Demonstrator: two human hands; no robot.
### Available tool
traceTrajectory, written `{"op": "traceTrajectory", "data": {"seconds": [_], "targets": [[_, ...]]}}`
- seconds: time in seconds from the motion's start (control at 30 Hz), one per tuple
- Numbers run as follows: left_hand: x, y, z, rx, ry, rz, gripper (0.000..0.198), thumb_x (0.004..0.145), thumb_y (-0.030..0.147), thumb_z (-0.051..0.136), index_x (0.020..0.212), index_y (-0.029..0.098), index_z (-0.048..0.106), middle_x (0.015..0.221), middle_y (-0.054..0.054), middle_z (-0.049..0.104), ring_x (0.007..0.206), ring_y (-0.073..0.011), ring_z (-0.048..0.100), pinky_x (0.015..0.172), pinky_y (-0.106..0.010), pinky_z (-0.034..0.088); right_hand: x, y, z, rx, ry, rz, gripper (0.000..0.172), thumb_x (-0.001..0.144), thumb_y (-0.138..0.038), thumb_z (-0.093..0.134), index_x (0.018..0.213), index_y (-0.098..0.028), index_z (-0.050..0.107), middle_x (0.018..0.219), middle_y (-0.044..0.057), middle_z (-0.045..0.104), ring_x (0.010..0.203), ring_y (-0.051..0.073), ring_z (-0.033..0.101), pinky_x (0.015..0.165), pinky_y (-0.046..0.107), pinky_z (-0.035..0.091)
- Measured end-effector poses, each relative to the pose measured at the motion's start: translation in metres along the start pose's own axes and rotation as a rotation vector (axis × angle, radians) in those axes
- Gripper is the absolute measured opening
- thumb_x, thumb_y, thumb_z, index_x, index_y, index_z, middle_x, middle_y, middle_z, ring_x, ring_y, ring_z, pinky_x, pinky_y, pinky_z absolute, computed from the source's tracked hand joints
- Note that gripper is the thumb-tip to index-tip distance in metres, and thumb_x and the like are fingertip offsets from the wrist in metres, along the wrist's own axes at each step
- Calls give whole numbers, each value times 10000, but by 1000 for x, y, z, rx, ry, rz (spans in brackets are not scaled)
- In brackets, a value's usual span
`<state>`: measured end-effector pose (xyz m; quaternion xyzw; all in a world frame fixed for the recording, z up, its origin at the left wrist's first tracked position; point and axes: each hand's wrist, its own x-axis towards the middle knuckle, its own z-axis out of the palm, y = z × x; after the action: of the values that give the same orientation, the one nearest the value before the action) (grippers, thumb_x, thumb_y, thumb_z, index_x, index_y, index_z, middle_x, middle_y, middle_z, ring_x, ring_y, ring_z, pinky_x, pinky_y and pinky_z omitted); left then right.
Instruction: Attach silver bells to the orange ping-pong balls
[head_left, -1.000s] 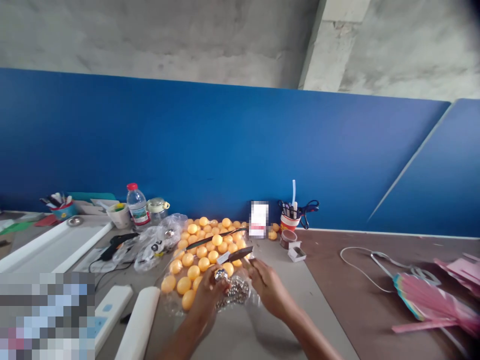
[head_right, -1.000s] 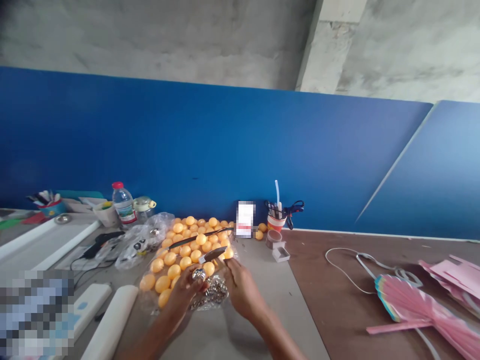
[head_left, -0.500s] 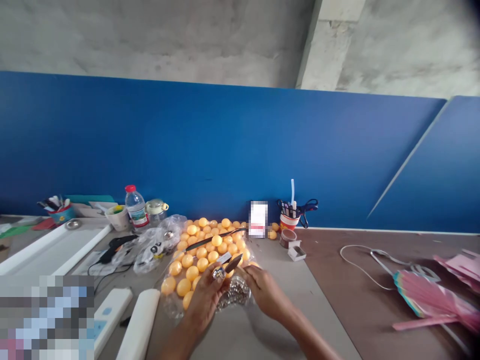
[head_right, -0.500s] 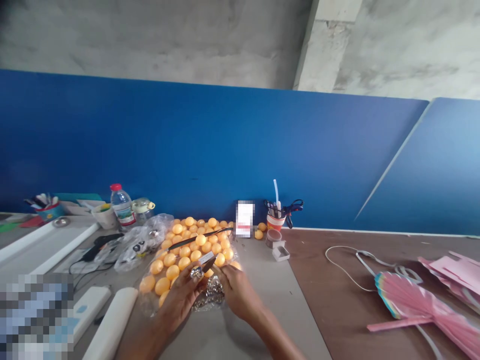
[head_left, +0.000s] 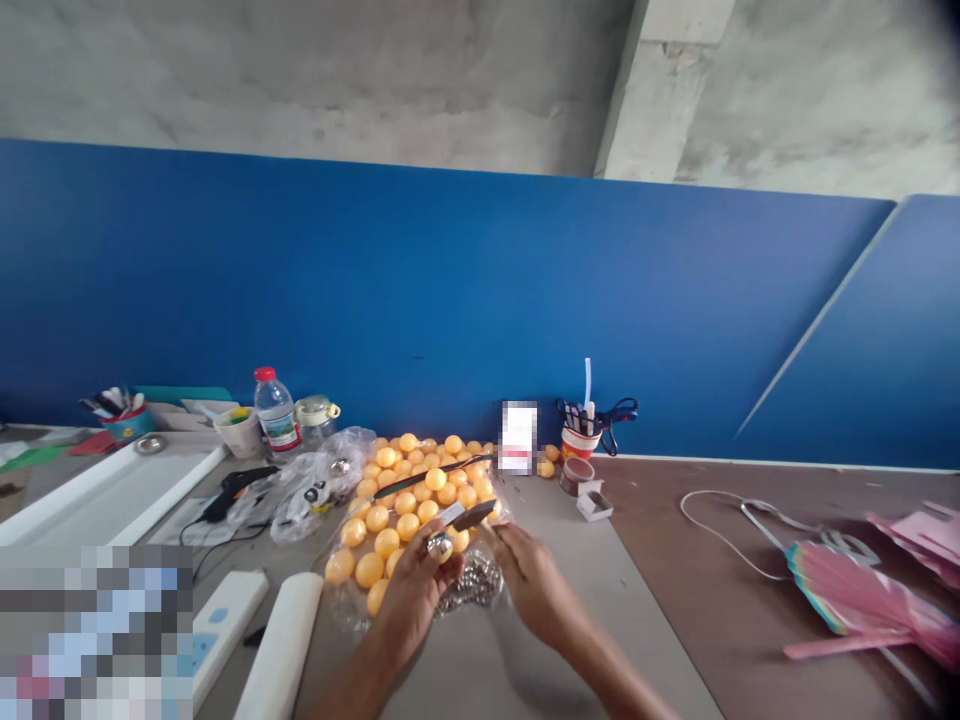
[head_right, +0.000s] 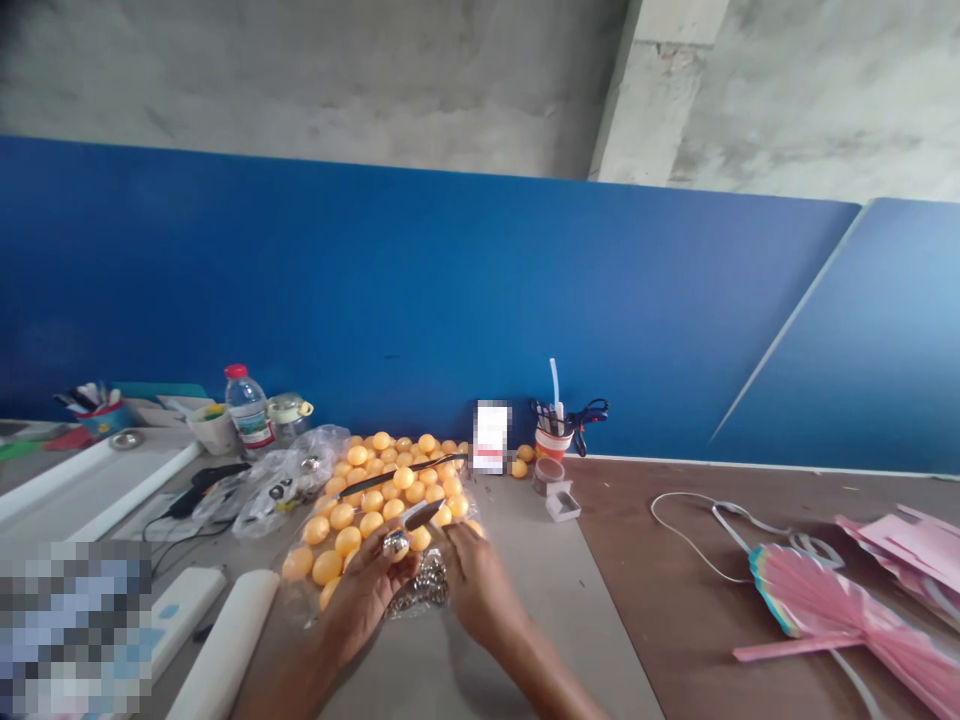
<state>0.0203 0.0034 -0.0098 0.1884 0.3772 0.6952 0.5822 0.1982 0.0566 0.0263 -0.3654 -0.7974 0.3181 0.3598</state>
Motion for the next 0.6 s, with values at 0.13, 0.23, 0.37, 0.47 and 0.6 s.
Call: {"op": "traceTrajectory", "data": {"seconds": [0.13,0.23,0.37,0.47,0.6], "targets": [[-1,1,1,-65,-8,-38,428,648,283,988,1009,204,773,958,-47,804,847,-213,742,887,-393,574,-1,-5,1,16,-2,-8,332,1073,-381,392,961,-212,656,997,128,755,933,261,711,850,352,555],[-1,4,0,-94,16,-120,354,686,115,935,996,176,775,996,-68,816,823,-192,749,852,-345,589,-1,-6,6,-53,-162,38,313,1054,-327,410,919,-206,666,1010,144,774,950,273,722,861,372,561],[0,6,-1,-179,-33,-97,339,715,130,919,1016,178,773,908,-64,819,837,-211,772,864,-337,609,1,-7,0,-30,-48,45,314,1055,-363,404,898,-218,635,941,112,752,840,242,698,785,340,556],[2,4,-3,-205,-56,-86,357,725,131,907,1051,174,765,917,-77,825,836,-219,781,852,-341,624,0,-8,0,19,1,-11,323,1063,-372,380,929,-230,636,932,106,740,854,242,693,804,342,561],[4,7,-4,-227,0,-122,225,820,44,776,1012,159,749,1000,-100,831,827,-192,777,807,-329,638,-2,-10,8,-66,-154,35,319,1057,-332,406,891,-226,657,942,121,759,894,251,719,821,342,556]]}}
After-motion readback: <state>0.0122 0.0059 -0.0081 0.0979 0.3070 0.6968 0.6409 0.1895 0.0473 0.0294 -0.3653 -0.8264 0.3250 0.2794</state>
